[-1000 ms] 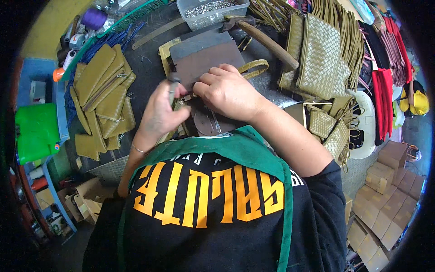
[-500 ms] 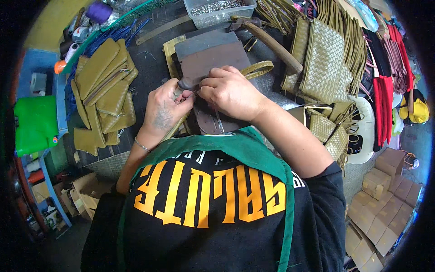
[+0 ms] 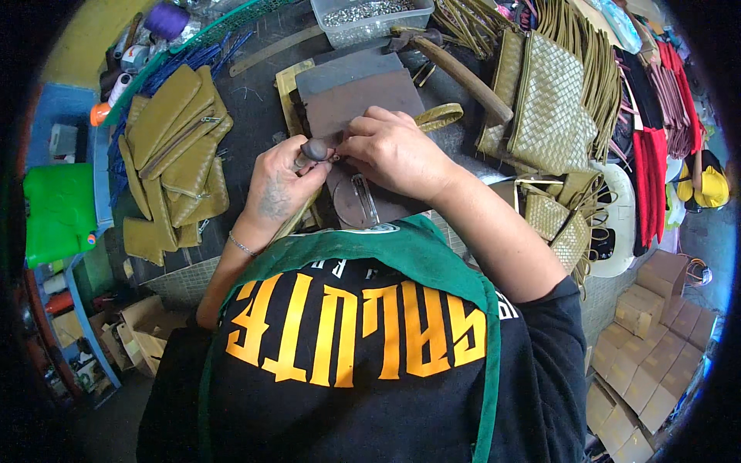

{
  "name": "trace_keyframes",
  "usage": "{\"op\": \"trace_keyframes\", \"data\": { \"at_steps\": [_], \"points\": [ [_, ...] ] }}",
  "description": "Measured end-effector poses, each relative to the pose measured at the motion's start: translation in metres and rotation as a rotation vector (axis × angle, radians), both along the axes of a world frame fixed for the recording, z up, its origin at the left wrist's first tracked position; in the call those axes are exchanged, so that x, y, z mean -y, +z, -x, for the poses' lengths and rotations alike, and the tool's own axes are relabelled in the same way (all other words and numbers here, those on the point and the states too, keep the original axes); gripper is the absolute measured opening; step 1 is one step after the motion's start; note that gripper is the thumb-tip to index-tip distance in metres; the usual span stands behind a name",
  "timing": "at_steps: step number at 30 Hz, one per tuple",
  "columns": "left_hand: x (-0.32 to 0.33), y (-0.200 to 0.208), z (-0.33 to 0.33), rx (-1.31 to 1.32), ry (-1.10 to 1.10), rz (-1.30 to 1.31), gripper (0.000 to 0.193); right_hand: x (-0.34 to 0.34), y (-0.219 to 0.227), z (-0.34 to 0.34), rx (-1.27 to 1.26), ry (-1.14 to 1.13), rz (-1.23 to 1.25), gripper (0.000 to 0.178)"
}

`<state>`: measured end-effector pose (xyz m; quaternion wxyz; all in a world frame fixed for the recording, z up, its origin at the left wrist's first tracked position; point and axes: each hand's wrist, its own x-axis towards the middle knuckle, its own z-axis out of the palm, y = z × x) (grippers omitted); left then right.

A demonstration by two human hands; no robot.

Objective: The person secures metal hardware onto leather straps using a hammer and a punch tool on a metal block, then weaves the leather straps together at a workbench.

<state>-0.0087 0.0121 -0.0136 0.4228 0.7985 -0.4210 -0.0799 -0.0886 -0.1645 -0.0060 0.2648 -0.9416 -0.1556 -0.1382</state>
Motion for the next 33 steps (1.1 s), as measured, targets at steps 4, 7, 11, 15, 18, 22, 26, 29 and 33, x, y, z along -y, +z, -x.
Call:
{"op": "trace_keyframes", "data": {
  "at_steps": [4, 7, 11, 15, 18, 22, 26, 29, 33],
  "points": [
    [0.000, 0.002, 0.001, -0.034, 0.015, 0.003, 0.012, -0.001, 0.001, 0.001, -0.042, 0.003, 0.031, 0.017],
    [0.002, 0.001, 0.002, -0.068, 0.028, 0.038, 0.011, 0.000, -0.003, 0.003, -0.007, 0.010, 0.016, 0.017],
    [0.001, 0.004, 0.001, -0.110, 0.002, 0.022, 0.016, -0.006, -0.001, 0.009, -0.025, -0.057, 0.039, 0.017],
    [0.001, -0.015, -0.014, -0.444, -0.104, 0.436, 0.024, -0.008, 0.000, 0.009, 0.038, -0.048, 0.076, 0.017],
    [0.002, -0.011, -0.004, -0.686, -0.090, 0.395, 0.023, -0.007, -0.002, 0.010, 0.078, -0.041, 0.061, 0.019],
    [0.007, -0.008, 0.001, -0.468, -0.123, 0.320, 0.015, -0.008, -0.001, 0.011, -0.017, -0.059, 0.075, 0.014],
    [0.007, -0.002, 0.001, -0.287, -0.132, 0.244, 0.010, -0.006, -0.005, 0.011, 0.011, -0.072, 0.071, 0.012],
    [0.007, -0.004, 0.002, -0.264, -0.116, 0.223, 0.010, -0.006, -0.008, 0.011, 0.054, -0.074, 0.021, 0.012],
    [0.007, 0.004, 0.000, -0.086, -0.157, 0.157, 0.013, -0.007, -0.008, 0.012, 0.061, -0.076, 0.024, 0.013]
  ]
}}
